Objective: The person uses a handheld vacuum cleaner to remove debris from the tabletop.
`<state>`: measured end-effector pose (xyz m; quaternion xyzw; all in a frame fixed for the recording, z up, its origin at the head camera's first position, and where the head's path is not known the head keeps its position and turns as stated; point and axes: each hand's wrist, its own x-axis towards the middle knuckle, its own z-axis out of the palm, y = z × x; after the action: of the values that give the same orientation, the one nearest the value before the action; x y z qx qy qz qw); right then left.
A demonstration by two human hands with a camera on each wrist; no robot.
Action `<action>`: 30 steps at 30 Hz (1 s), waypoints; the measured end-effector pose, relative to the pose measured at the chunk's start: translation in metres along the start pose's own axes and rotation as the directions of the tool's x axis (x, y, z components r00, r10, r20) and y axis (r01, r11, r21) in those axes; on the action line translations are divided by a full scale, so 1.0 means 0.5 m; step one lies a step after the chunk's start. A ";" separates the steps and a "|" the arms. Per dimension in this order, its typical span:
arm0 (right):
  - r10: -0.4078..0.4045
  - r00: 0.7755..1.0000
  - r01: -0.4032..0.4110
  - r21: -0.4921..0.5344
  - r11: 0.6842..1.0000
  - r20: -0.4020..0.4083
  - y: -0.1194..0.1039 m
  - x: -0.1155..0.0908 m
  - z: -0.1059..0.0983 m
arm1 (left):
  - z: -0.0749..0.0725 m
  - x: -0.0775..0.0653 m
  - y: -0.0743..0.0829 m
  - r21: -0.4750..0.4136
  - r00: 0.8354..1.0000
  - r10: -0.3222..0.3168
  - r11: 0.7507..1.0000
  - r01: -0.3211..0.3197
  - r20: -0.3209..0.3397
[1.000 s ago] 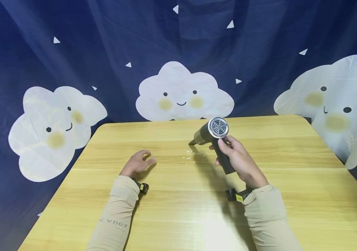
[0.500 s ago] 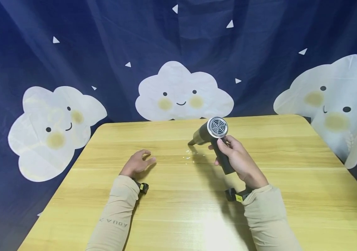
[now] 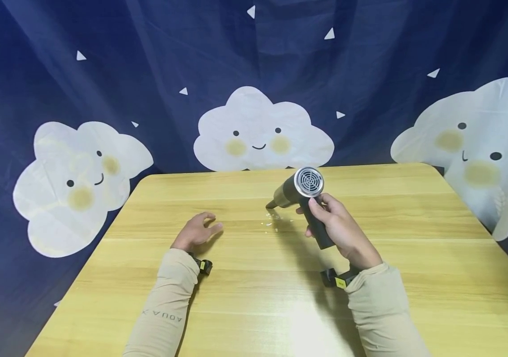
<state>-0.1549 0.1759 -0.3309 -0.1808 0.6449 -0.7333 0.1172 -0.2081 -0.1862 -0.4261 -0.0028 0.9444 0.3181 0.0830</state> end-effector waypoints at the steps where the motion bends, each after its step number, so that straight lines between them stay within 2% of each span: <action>1: 0.001 1.000 -0.001 0.001 1.000 0.000 0.000 0.000 0.000 | 0.000 0.000 0.000 0.002 1.000 0.002 1.000 -0.002 0.000; 30: -0.003 1.000 0.003 0.012 1.000 0.016 -0.006 -0.008 -0.003 | 0.000 -0.002 0.004 0.000 1.000 -0.010 1.000 0.010 0.005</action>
<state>-0.1517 0.1793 -0.3285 -0.1868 0.6393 -0.7359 0.1222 -0.2075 -0.1844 -0.4247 -0.0068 0.9442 0.3175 0.0868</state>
